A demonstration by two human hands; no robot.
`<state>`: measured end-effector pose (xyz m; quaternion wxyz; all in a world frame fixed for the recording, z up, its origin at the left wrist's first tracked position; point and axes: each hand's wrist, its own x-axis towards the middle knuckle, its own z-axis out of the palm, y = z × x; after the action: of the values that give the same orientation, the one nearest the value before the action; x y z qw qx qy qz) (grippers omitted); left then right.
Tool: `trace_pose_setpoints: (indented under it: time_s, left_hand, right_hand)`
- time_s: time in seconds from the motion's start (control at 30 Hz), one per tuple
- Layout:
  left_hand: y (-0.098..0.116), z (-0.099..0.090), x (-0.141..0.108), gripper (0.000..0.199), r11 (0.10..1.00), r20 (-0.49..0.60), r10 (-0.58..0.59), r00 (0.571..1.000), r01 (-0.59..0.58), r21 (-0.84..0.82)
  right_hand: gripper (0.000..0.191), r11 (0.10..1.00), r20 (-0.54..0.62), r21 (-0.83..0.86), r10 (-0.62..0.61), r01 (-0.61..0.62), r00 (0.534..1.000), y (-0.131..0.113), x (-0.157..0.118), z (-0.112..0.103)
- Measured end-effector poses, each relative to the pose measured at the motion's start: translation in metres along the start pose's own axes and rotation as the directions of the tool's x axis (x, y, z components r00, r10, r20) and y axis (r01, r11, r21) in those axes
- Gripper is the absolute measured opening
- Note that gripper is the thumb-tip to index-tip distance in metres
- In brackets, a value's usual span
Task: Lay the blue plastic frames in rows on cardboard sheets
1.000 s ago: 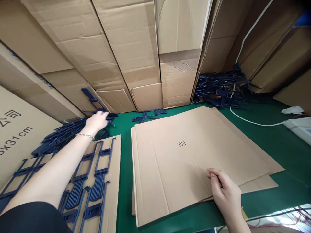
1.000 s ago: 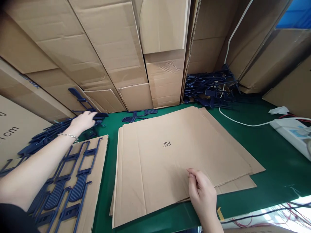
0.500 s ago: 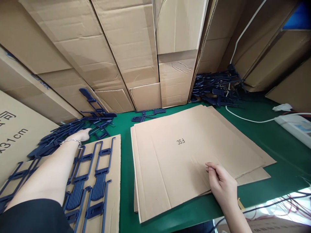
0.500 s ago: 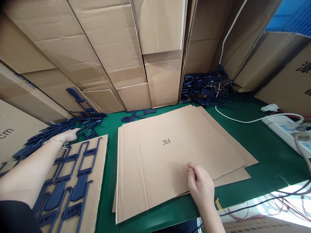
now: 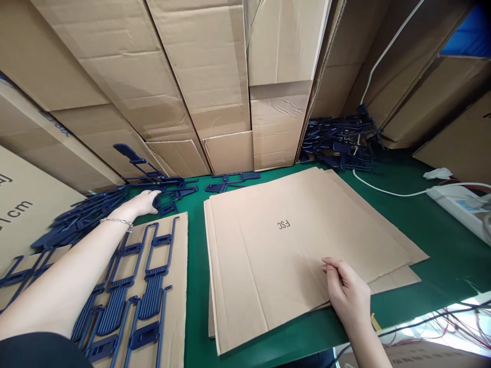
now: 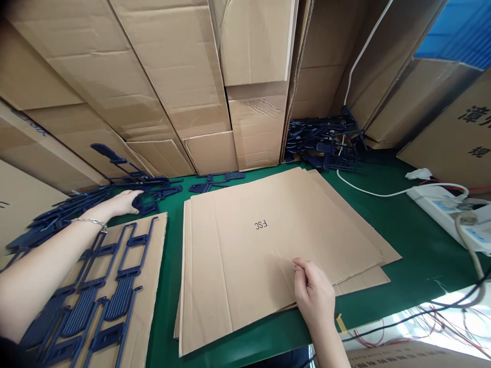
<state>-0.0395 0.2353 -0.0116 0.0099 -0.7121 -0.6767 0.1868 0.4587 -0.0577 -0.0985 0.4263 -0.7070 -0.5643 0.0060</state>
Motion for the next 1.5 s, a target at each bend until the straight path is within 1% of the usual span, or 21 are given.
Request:
trace_pose_setpoints:
  time_s: [0.07, 0.23, 0.33, 0.5, 0.63, 0.7, 0.8, 0.9, 1.0, 1.1, 1.17, 1.23, 1.3, 1.33, 1.37, 1.4, 1.43, 1.47, 1.5]
  left_hand:
    - [0.002, -0.001, -0.003, 0.082, 1.000, 0.003, 0.018, 1.000, -0.018, 0.019]
    - [0.004, 0.001, -0.006, 0.075, 0.990, -0.008, 0.132, 0.991, -0.131, 0.059]
    - [0.008, 0.003, -0.007, 0.077, 0.978, -0.016, 0.195, 0.981, -0.194, 0.072]
    - [0.020, 0.004, -0.008, 0.084, 0.975, 0.027, 0.217, 0.976, -0.218, 0.043]
    - [0.023, -0.001, -0.004, 0.083, 0.963, 0.061, 0.256, 0.965, -0.260, 0.066]
    - [0.021, -0.004, 0.000, 0.083, 0.963, 0.070, 0.245, 0.967, -0.251, 0.095]
    - [0.017, -0.007, 0.007, 0.080, 0.980, 0.098, 0.153, 0.983, -0.164, 0.114]
    - [0.011, -0.007, 0.012, 0.078, 0.995, 0.117, 0.064, 0.991, -0.072, 0.062]
    - [0.004, -0.002, 0.016, 0.083, 1.000, 0.128, 0.015, 0.992, -0.018, 0.017]
    - [0.003, 0.004, 0.017, 0.092, 1.000, 0.120, 0.004, 0.993, -0.005, 0.006]
    - [0.008, 0.003, 0.013, 0.098, 1.000, 0.091, 0.012, 0.996, -0.012, -0.005]
    - [0.016, -0.005, 0.004, 0.104, 0.997, 0.048, 0.049, 0.998, -0.046, -0.056]
    - [0.026, -0.021, -0.008, 0.109, 0.987, 0.008, 0.108, 0.994, -0.106, -0.117]
    - [0.029, -0.031, -0.016, 0.111, 0.983, -0.005, 0.125, 0.992, -0.124, -0.134]
    - [0.032, -0.040, -0.024, 0.115, 0.981, -0.018, 0.126, 0.992, -0.127, -0.143]
    - [0.034, -0.048, -0.034, 0.119, 0.982, -0.030, 0.111, 0.993, -0.114, -0.148]
    - [0.034, -0.054, -0.045, 0.122, 0.982, -0.046, 0.094, 0.995, -0.100, -0.158]
    - [0.035, -0.056, -0.059, 0.121, 0.982, -0.078, 0.069, 0.995, -0.082, -0.168]
    - [0.035, -0.055, -0.075, 0.112, 0.979, -0.118, 0.048, 0.992, -0.070, -0.192]
  right_hand:
    - [0.027, 1.000, 0.001, -0.003, -0.010, 0.010, 1.000, 0.000, 0.000, -0.001]
    - [0.026, 0.999, 0.001, -0.012, -0.034, 0.034, 0.999, -0.001, 0.001, -0.002]
    - [0.026, 0.999, -0.002, -0.007, -0.036, 0.036, 0.999, -0.002, 0.001, -0.001]
    - [0.027, 1.000, -0.005, 0.002, -0.016, 0.016, 1.000, 0.000, 0.000, 0.000]
    - [0.026, 1.000, -0.010, -0.002, -0.021, 0.020, 1.000, 0.001, -0.001, 0.000]
    - [0.025, 0.999, -0.009, -0.004, -0.035, 0.035, 0.999, 0.002, -0.002, 0.000]
    - [0.023, 0.999, -0.009, -0.006, -0.043, 0.043, 0.999, 0.001, -0.002, -0.001]
    - [0.022, 0.999, -0.006, -0.007, -0.045, 0.045, 0.999, 0.000, -0.002, -0.001]
    - [0.020, 0.998, -0.008, -0.010, -0.057, 0.056, 0.998, 0.000, -0.001, -0.001]
    - [0.019, 0.997, -0.012, -0.013, -0.079, 0.079, 0.997, 0.001, -0.001, 0.000]
    - [0.018, 0.996, -0.016, -0.012, -0.091, 0.091, 0.996, 0.002, -0.001, 0.001]
    - [0.016, 0.995, -0.033, -0.004, -0.102, 0.102, 0.994, 0.001, -0.003, 0.002]
    - [0.015, 0.990, -0.044, 0.019, -0.141, 0.142, 0.989, -0.002, -0.003, -0.001]
    - [0.014, 0.981, -0.018, 0.040, -0.191, 0.192, 0.981, -0.004, -0.003, -0.004]
    - [0.015, 0.962, 0.043, 0.065, -0.269, 0.266, 0.962, -0.007, -0.001, -0.009]
    - [0.016, 0.932, 0.138, 0.092, -0.361, 0.351, 0.922, -0.009, 0.003, -0.015]
    - [0.018, 0.893, 0.256, 0.117, -0.450, 0.435, 0.855, -0.011, 0.008, -0.022]
    - [0.019, 0.846, 0.370, 0.134, -0.526, 0.516, 0.766, -0.013, 0.015, -0.029]
    - [0.022, 0.795, 0.470, 0.140, -0.577, 0.590, 0.667, -0.013, 0.024, -0.034]
